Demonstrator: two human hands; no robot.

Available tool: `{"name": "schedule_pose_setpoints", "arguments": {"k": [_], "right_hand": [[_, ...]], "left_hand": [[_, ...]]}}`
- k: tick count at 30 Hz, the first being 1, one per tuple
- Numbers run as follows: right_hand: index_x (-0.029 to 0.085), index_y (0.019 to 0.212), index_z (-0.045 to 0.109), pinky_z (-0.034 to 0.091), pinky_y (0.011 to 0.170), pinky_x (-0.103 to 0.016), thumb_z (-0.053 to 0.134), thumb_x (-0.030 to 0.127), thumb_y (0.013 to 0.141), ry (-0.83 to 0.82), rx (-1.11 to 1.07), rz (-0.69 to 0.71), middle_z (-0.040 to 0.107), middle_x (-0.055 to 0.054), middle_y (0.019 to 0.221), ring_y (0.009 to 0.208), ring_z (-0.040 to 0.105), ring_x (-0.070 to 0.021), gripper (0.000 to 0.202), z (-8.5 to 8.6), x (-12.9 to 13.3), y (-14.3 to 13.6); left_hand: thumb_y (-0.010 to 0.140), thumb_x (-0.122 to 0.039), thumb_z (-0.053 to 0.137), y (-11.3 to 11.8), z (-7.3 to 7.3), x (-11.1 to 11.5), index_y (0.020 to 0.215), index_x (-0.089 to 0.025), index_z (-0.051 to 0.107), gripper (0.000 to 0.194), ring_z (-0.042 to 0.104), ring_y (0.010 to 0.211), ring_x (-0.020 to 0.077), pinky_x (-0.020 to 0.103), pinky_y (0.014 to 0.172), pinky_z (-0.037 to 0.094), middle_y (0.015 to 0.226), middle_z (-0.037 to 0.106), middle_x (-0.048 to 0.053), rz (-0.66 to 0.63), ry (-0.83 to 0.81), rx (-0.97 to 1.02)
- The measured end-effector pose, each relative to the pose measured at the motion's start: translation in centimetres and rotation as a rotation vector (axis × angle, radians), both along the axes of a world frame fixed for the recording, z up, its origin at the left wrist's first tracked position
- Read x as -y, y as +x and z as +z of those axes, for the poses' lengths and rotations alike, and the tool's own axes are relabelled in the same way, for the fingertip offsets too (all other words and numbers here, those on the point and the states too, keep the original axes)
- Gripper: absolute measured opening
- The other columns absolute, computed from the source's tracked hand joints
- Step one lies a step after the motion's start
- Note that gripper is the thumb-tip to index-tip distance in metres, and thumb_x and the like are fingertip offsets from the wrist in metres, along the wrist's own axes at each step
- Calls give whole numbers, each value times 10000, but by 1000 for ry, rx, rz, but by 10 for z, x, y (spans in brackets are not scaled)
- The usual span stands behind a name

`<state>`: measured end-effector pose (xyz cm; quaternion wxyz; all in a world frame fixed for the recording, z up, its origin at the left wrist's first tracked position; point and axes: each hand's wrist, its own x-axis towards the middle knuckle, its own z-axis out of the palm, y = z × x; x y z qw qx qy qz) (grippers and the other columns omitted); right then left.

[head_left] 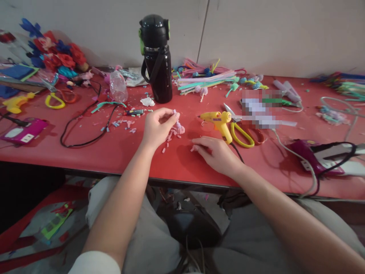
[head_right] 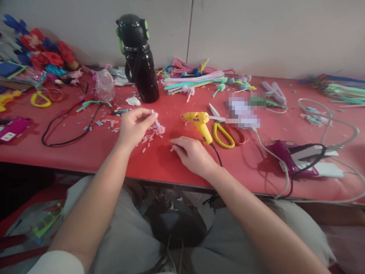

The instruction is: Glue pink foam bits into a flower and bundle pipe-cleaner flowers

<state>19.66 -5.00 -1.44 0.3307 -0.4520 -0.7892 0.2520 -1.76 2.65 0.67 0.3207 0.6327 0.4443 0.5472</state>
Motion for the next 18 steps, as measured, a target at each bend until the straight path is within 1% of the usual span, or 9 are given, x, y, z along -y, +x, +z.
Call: {"name": "schedule_pose_setpoints", "arguments": {"k": [4,7,11,15,18], "right_hand": [[193,1115,800,588,881,-349,532,171,1019,48,51,11,771,-103,1073,957,752,-228,285,0,0,5],[184,1091,801,591,869,-352,507,130,1004,48,96,3,756,-109,1055,944,748,-229,312,1,1,10],[153,1114,766,591,840,-355,462,103,987,15,109,-19,747,-117,1019,893,739,-219,333,2,3,10],[157,1135,732,587,813,-366,486,142,980,-46,66,-69,776,-104,971,865,737,-226,291,3,2,11],[184,1151,741,580,841,-386,523,199,992,-39,33,-77,789,-93,983,882,736,-234,271,1,0,15]], "left_hand": [[843,-251,763,-1,-1,-1,762,-192,719,109,728,680,163,271,661,597,718,751,21,-4,6,6],[848,-254,764,-1,-3,-2,767,-195,714,111,731,669,164,276,653,601,712,749,21,-8,8,10],[845,-262,769,-2,-5,-3,760,-197,709,122,734,673,169,280,651,603,711,751,26,-14,12,10],[839,-279,776,-2,-4,-3,767,-196,714,126,728,673,167,281,655,603,714,749,27,-8,12,3],[834,-275,772,-1,-4,-3,756,-193,713,127,728,679,165,277,662,602,716,751,30,-4,11,4]]}}
